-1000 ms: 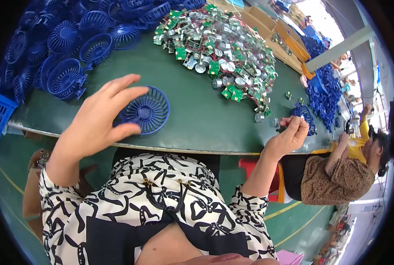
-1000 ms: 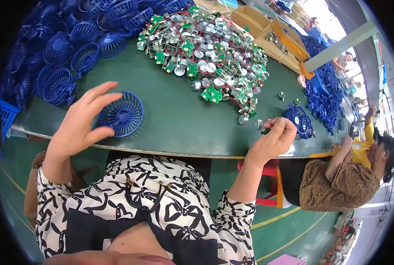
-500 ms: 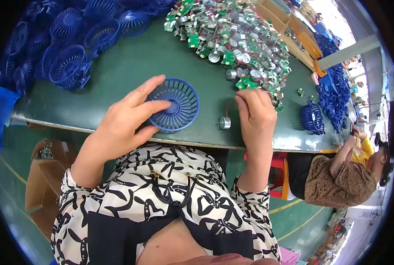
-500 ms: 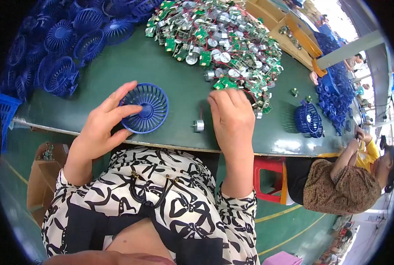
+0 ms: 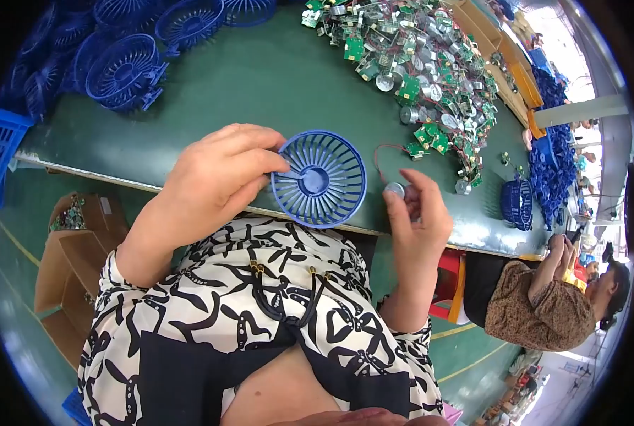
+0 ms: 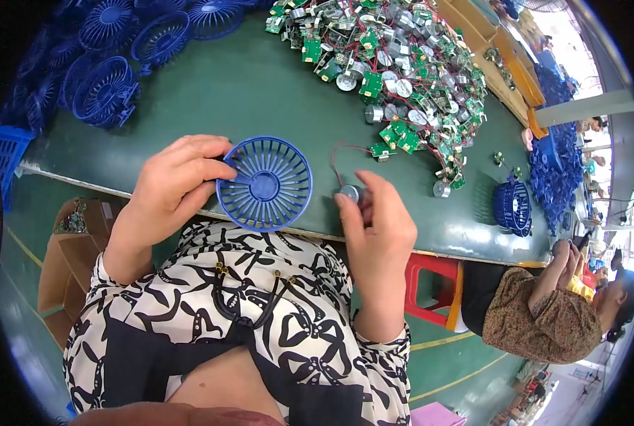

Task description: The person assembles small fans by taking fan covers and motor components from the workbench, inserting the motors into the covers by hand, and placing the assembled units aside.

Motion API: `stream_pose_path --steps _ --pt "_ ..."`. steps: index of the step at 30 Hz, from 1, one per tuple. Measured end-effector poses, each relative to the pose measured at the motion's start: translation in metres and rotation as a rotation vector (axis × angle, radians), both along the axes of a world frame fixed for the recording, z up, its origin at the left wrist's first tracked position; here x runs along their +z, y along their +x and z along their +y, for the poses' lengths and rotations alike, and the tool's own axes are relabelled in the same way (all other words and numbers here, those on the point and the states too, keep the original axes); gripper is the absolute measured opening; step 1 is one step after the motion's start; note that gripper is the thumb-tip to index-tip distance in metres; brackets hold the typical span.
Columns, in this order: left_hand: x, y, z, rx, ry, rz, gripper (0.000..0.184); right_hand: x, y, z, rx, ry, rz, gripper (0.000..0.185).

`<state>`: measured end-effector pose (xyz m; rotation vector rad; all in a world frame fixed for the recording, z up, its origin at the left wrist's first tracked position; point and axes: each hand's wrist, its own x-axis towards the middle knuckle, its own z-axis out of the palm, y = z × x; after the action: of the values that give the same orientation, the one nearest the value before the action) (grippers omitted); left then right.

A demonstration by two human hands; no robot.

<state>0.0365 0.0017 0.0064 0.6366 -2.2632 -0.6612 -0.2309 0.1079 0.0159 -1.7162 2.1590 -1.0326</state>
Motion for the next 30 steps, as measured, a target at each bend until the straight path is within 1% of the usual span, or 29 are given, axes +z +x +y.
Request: stream_pose_path --steps 1,5,8,11,14,15,18,19,23,26,30 --pt "-0.001 -0.001 0.001 -0.008 0.003 0.011 0.029 0.002 0.0 0.002 -0.052 0.046 -0.136 0.029" --pt "-0.001 -0.011 0.004 -0.073 -0.024 0.014 0.025 0.006 -0.008 0.006 0.0 -0.032 0.247 0.026" --pt "-0.004 -0.02 0.004 -0.109 -0.016 0.045 0.024 0.009 -0.007 0.009 0.016 -0.003 0.255 0.027" --pt "-0.005 -0.02 0.005 -0.131 -0.063 0.056 0.025 0.016 -0.009 0.004 0.024 -0.042 0.226 0.03" --pt "-0.007 -0.019 0.006 -0.128 -0.07 0.067 0.027 0.031 0.004 -0.001 0.13 -0.168 0.22 0.032" --pt "-0.008 -0.019 0.006 -0.126 -0.073 0.073 0.027 0.032 0.009 -0.004 0.222 -0.202 0.208 0.034" --pt "-0.008 -0.018 0.006 -0.128 -0.082 0.094 0.029 0.038 0.023 -0.014 0.455 -0.124 0.354 0.034" --pt "-0.008 -0.018 0.006 -0.129 -0.082 0.099 0.029 0.04 0.028 -0.015 0.46 -0.062 0.4 0.034" --pt "-0.009 -0.017 0.005 -0.132 -0.096 0.113 0.029 0.039 0.032 -0.018 0.551 -0.032 0.388 0.034" --pt "-0.01 -0.016 0.005 -0.139 -0.088 0.125 0.028 0.038 0.033 -0.02 0.556 -0.038 0.417 0.032" --pt "-0.01 -0.018 0.005 -0.123 -0.106 0.116 0.027 0.041 0.038 -0.019 0.528 0.065 0.502 0.032"
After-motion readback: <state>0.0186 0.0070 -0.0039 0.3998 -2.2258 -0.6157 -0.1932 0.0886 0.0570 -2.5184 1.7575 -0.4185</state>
